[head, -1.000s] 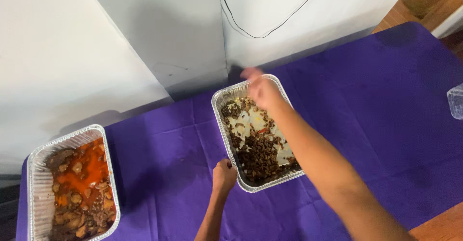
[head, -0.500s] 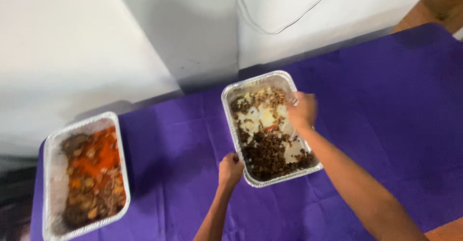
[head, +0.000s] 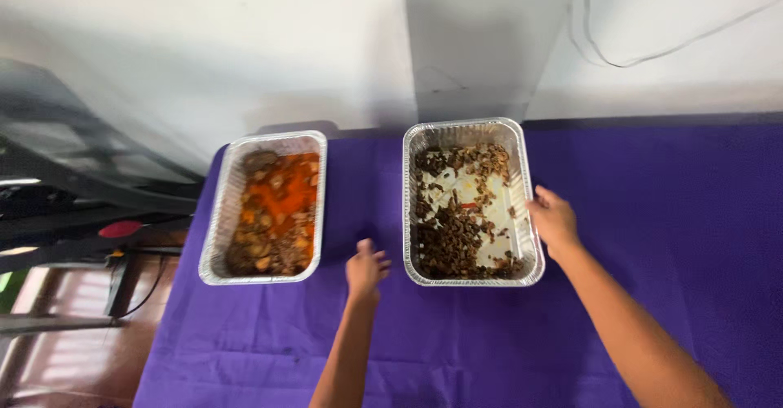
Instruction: The person arranges several aluminum foil trays containing cooked food on a purple tablecloth. They stir a meat and vegetable mixture with a red spoon, transfer cooked meat from a plate into a foil tray, and place additional trays of carrots and meat onto the table. Finally, the person covers the trays with clear plastic lids.
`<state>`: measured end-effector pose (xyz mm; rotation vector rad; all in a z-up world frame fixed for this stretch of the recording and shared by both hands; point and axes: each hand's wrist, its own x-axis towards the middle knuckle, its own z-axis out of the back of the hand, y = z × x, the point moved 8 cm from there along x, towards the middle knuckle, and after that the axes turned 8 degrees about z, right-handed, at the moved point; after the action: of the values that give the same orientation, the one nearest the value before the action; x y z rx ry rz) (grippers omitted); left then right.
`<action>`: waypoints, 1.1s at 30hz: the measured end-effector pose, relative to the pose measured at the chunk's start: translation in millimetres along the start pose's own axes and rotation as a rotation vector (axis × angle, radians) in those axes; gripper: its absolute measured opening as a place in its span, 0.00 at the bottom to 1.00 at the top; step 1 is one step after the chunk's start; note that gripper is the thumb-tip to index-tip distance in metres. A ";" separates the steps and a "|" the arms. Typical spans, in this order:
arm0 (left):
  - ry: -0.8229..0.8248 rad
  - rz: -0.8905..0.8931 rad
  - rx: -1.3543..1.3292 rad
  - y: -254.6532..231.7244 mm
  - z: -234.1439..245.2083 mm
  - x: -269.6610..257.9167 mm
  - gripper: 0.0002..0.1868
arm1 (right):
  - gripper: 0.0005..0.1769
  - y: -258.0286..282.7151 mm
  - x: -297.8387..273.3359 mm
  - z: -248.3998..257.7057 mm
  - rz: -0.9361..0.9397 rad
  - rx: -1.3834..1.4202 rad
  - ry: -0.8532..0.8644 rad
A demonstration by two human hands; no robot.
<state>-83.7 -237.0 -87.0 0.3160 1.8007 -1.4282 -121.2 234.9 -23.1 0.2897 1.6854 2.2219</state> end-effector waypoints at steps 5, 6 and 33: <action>-0.367 -0.206 -0.396 -30.4 135.3 -3.9 0.17 | 0.30 46.3 -59.9 -45.9 -0.024 -0.483 0.030; -0.425 -0.220 -0.436 -30.8 158.2 0.8 0.18 | 0.30 51.3 -65.3 -54.5 -0.011 -0.437 0.024; -0.181 -0.116 -0.350 -46.2 190.2 23.5 0.07 | 0.32 77.7 -104.4 -171.6 -0.097 -0.357 0.032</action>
<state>-46.8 -430.5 -79.5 -0.0966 1.8992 -1.1479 -97.3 23.2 8.2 0.0811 1.2536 2.4074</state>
